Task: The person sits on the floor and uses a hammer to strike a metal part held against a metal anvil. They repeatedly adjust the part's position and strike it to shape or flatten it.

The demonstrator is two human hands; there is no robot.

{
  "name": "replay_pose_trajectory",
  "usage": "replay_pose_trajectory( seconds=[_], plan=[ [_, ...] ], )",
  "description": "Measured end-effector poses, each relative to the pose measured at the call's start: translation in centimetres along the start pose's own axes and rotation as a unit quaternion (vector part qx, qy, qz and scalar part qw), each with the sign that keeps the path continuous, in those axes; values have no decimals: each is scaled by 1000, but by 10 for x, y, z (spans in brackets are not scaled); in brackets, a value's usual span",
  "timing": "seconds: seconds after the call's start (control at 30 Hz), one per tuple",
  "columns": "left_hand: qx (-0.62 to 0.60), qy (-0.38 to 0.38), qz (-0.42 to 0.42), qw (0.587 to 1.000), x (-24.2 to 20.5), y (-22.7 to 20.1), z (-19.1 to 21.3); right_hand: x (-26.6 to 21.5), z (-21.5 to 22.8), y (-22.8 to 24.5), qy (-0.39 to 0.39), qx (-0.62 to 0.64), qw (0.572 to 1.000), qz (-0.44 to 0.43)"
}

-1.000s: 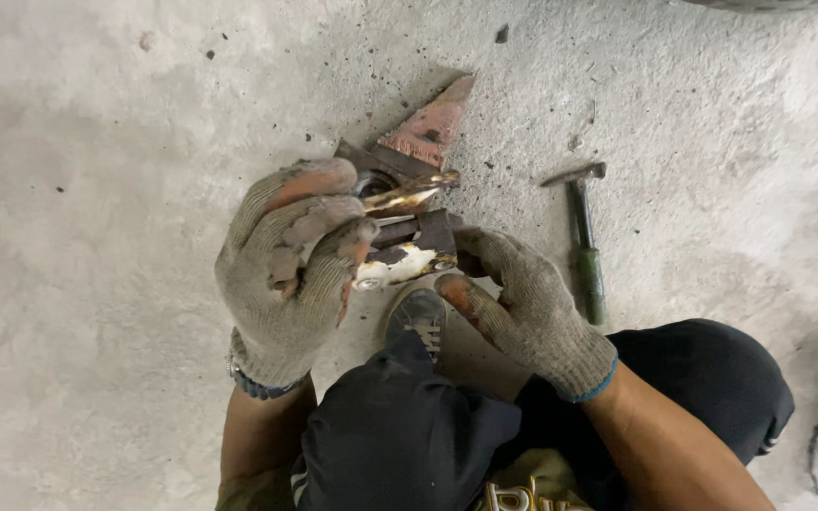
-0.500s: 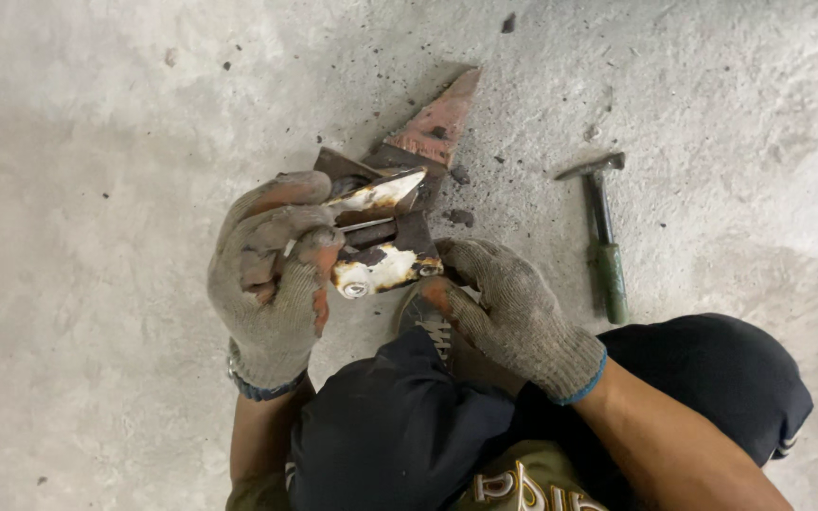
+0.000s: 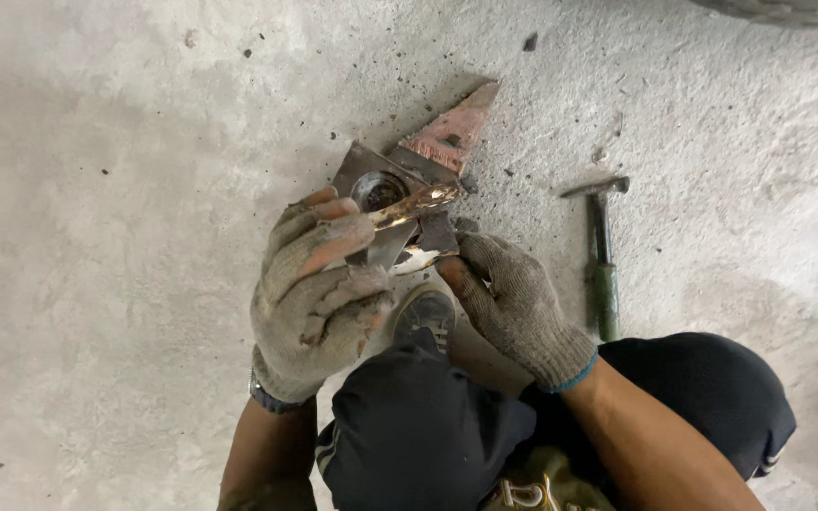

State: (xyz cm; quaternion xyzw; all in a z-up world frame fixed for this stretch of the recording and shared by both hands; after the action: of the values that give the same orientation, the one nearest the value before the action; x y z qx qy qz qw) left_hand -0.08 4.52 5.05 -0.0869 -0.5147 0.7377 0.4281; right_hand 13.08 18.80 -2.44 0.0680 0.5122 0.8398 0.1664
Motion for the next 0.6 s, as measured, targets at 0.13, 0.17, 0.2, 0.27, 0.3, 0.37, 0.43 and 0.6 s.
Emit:
replay_pose_trajectory(
  seconds=[0.13, 0.17, 0.2, 0.27, 0.3, 0.37, 0.43, 0.6],
  plan=[
    [18, -5, -16, 1000, -6, 0, -2, -2, 0, -2, 4, -18, 1000, -9],
    [12, -3, -18, 1000, -7, 1, -2, -2, -1, -3, 7, -25, 1000, -15],
    [6, -2, -20, 1000, -8, 3, -4, -2, -2, -4, 10, -33, 999, -21],
    [3, 0, -29, 1000, -8, 5, -4, -2, -4, -8, 15, -19, 998, -51],
    [6, 2, -37, 999, -9, 5, -3, -3, -5, -11, 17, 2, 997, -75],
    [28, 15, -40, 999, -8, 4, -4, -4, -6, -12, 20, 18, 996, -89],
    [65, 38, -31, 997, -8, 5, -6, -3, -4, -10, 22, 9, 997, -70],
    [101, -5, -26, 995, -10, 12, -3, -12, -15, -22, 13, 183, 976, -119]
  ],
)
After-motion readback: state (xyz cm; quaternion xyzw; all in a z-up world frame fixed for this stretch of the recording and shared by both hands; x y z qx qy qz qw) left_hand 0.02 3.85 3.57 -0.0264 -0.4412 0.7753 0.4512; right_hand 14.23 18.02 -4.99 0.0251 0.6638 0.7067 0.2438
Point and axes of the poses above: each hand's wrist, its own x-axis towards the middle knuckle, its own z-axis out of the back of the hand, y = z × x, the point moved 7 cm from there along x, towards the middle knuckle, and after that the axes turned 14 degrees about z, right-handed, at the moved point
